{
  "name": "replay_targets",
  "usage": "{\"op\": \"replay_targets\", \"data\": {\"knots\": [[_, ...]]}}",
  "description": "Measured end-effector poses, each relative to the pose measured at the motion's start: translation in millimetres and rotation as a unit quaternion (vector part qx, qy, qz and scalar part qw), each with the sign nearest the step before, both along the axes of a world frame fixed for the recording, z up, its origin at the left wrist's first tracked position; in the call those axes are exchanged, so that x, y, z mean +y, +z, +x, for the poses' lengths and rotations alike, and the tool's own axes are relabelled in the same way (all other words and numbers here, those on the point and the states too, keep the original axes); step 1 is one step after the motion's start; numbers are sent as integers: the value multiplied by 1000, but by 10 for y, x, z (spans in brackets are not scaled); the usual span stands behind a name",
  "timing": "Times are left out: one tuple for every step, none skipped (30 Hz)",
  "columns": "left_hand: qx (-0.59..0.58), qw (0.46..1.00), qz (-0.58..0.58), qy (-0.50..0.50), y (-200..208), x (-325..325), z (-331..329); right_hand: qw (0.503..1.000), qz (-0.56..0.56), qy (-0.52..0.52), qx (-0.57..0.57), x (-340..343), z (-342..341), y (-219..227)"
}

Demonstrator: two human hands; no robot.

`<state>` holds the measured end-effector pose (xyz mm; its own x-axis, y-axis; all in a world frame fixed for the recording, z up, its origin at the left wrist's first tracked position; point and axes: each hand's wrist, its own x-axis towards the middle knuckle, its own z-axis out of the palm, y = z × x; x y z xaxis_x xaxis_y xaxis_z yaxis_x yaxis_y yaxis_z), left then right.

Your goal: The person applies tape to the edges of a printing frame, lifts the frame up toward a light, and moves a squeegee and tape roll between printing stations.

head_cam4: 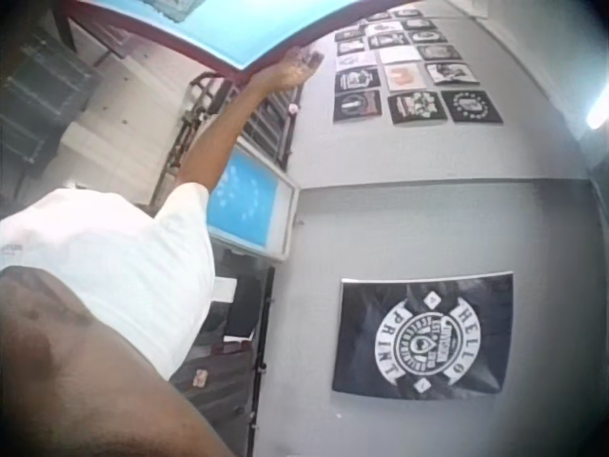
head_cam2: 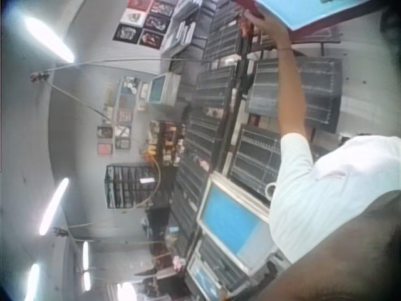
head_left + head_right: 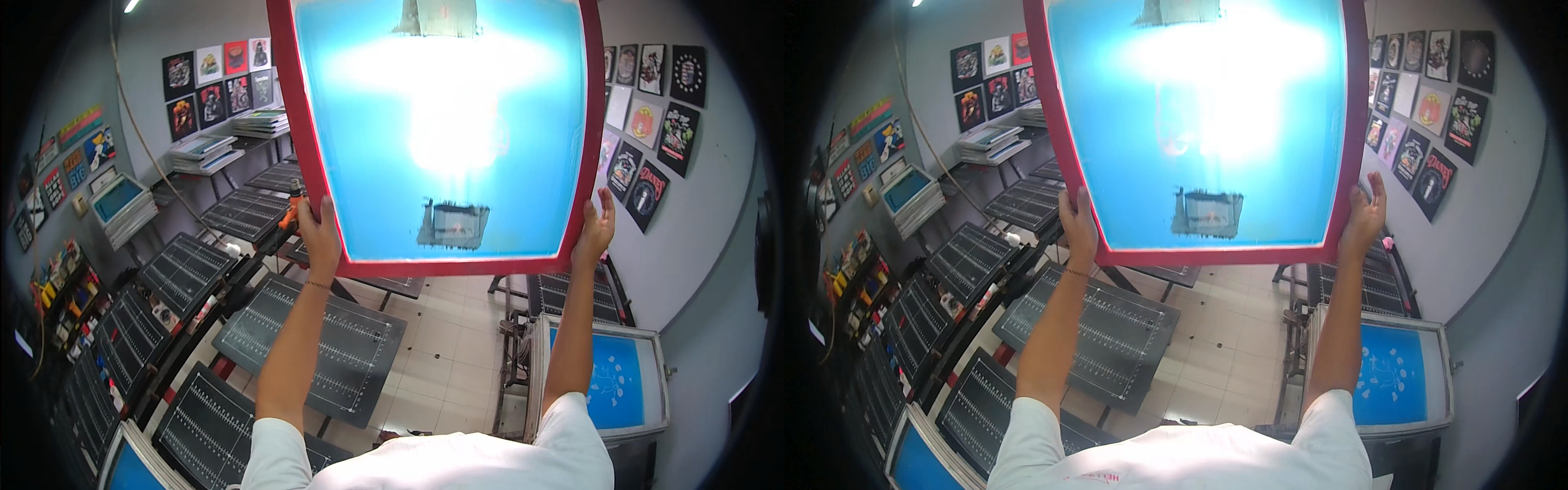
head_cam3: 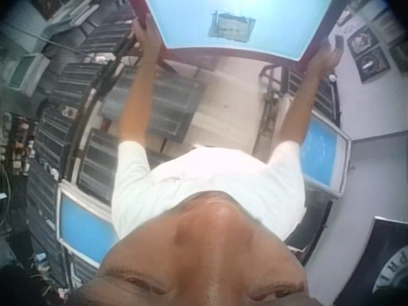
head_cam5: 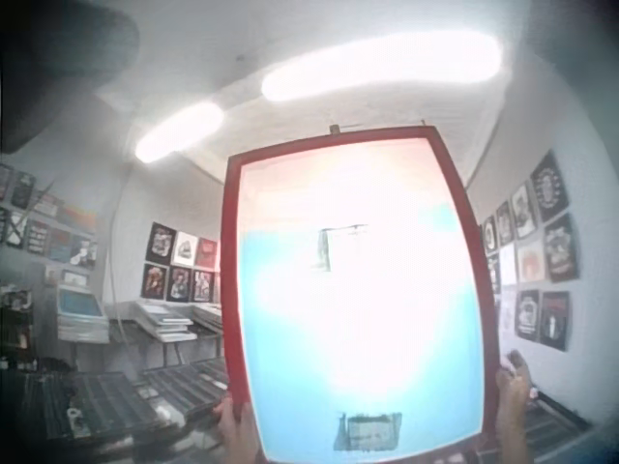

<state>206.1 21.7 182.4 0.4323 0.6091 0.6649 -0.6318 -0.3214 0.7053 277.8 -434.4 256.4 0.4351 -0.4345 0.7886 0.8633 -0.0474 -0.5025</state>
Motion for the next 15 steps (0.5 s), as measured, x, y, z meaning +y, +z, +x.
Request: {"op": "replay_targets", "data": {"knots": [[2,1000,13,0,116,10,95,1000,-2,-25,-5,-27,-16,103],[-5,1000,25,-1,245,23,185,1000,4,0,-18,-113,39,180],[-10,999,34,-4,393,-8,249,1000,6,4,-20,-190,74,267],[-16,999,43,-4,562,-26,276,1000,9,12,-22,-242,91,391],[-15,999,45,-14,740,-41,279,999,13,21,-25,-281,90,513],[-15,999,47,-23,920,-51,275,999,-1,5,-36,-295,76,630],[-16,998,48,-32,1083,-55,287,999,0,7,-43,-325,89,744],[-26,998,52,-27,1214,-59,324,999,2,9,-49,-365,111,848],[-36,998,57,-20,1347,-41,354,998,5,14,-57,-371,126,949],[-44,997,63,-11,1461,-27,345,998,10,17,-60,-343,116,1033],[-44,997,60,-22,1555,-24,328,998,19,28,-57,-332,126,1095],[-44,997,56,-35,1668,-72,284,997,28,38,-56,-350,142,1161],[-45,997,50,-48,1769,-101,254,997,34,48,-54,-381,172,1229],[-28,997,60,-43,1856,-96,239,996,32,58,-59,-455,239,1279],[-36,997,58,-48,1930,-115,206,995,34,65,-61,-495,276,1327]]}}
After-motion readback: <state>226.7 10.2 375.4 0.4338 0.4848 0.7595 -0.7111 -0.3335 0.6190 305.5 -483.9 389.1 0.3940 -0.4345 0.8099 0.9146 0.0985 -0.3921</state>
